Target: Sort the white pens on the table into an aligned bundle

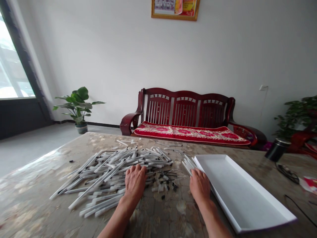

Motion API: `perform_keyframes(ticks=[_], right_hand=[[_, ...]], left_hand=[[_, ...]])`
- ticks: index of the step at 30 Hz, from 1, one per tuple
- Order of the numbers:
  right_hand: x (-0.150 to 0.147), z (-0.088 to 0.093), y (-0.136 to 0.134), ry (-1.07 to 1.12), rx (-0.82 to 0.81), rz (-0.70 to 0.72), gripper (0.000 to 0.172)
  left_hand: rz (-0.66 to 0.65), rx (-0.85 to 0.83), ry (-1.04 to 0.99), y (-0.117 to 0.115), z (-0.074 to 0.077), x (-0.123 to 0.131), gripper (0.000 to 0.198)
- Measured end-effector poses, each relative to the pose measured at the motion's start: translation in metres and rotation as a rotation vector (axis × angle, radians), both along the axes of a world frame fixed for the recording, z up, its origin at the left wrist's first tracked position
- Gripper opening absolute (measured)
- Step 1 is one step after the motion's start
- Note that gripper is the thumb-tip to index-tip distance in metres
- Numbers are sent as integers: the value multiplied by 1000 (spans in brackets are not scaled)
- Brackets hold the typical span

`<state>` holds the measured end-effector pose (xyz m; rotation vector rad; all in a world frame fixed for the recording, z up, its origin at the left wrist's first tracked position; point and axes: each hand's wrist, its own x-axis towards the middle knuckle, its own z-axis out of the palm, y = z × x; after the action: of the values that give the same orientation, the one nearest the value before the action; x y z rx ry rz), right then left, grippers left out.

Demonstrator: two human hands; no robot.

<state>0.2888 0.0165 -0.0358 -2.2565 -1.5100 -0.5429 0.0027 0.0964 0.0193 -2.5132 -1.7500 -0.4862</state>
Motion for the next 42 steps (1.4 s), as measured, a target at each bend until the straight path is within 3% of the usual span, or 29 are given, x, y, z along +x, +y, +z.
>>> perform_keyframes(ticks=[6, 13, 19, 27, 35, 39, 42], right_hand=[[3, -3, 6, 3, -5, 117, 49], [-6, 5, 2, -49, -93, -31, 41], [-11, 12, 6, -58, -217, 7, 53], [-2, 31, 19, -19, -315, 137, 55], [10, 32, 26, 0, -127, 134, 54], [-7, 30, 13, 73, 120, 208, 45], [-33, 28, 1, 304, 207, 327, 33]], left_hand=[[-88, 90, -56, -4, 0, 9, 9], [-219, 72, -152, -11, -4, 18, 4], [-326, 2, -190, -12, -11, 24, 6], [-404, 19, -234, -11, -17, 25, 15], [-431, 53, -269, -11, -28, 29, 17], [-437, 69, -282, -12, -29, 30, 17], [-445, 89, -288, -14, -28, 31, 16]])
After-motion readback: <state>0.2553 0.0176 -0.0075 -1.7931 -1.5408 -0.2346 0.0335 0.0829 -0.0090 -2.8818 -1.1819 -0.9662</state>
